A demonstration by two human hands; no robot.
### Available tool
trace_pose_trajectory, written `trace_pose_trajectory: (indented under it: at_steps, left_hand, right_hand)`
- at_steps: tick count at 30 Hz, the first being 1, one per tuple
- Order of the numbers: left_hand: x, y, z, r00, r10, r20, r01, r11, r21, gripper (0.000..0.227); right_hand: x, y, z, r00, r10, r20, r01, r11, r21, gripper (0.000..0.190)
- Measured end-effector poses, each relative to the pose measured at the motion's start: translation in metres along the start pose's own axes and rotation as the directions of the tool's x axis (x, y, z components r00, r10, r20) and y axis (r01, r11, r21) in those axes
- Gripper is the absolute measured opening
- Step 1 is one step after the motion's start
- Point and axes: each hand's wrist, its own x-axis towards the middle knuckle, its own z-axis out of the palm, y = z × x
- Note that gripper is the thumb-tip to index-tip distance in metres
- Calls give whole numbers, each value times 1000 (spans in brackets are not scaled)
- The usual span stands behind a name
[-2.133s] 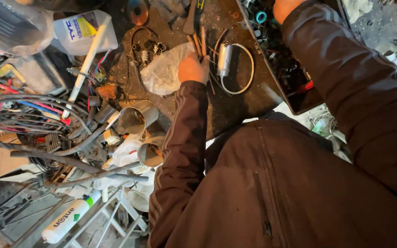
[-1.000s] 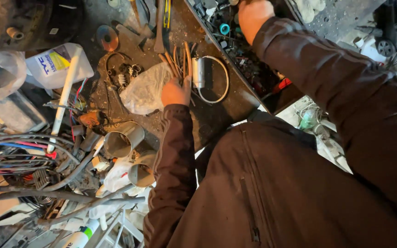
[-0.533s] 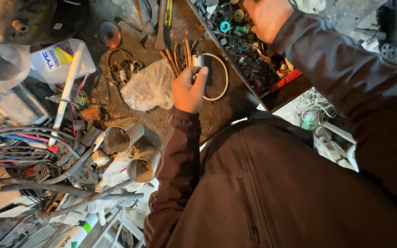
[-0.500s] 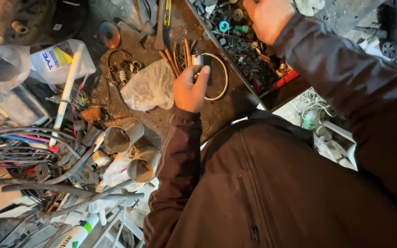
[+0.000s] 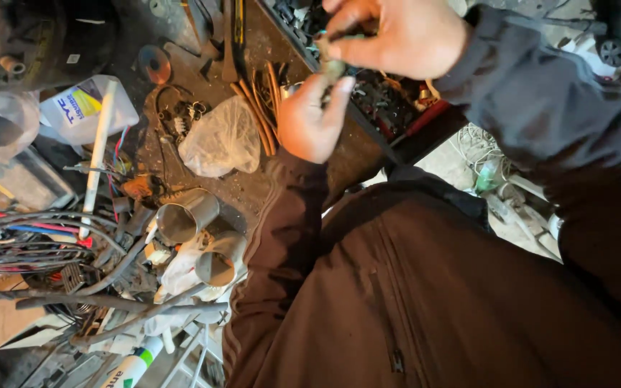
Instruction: The person organizes various tools and hardware on a cluttered workbench. They pick up and place items such as pliers, screwdrivers, and a red toolbox, then sort through a plastic bag containing small metal parts and wires.
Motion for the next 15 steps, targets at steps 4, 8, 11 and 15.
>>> trace_pose_trajectory:
  at_steps: [4,8,11,15]
  left_hand:
    - [-17,-74,-19,963,-236,-132,250,963,98,32]
    - [-37,-173,-29,879,-412,-239,476,763,436,46]
    - [-46,-212,-20,859,-471,-202,487,627,608,54]
    - [-42,-189,-12,849,-494,-188,511,676,532,50]
  right_hand:
    - [-2,53,12,978,209,-20,-209,966,-153,23]
    - [-26,140,56,989,61,-134,-128,803,-582,51]
    - [-33,176,86,987,-123,-106,14,716,-698,58]
    - [-32,154,72,985,100,-139,-161,812,-560,47]
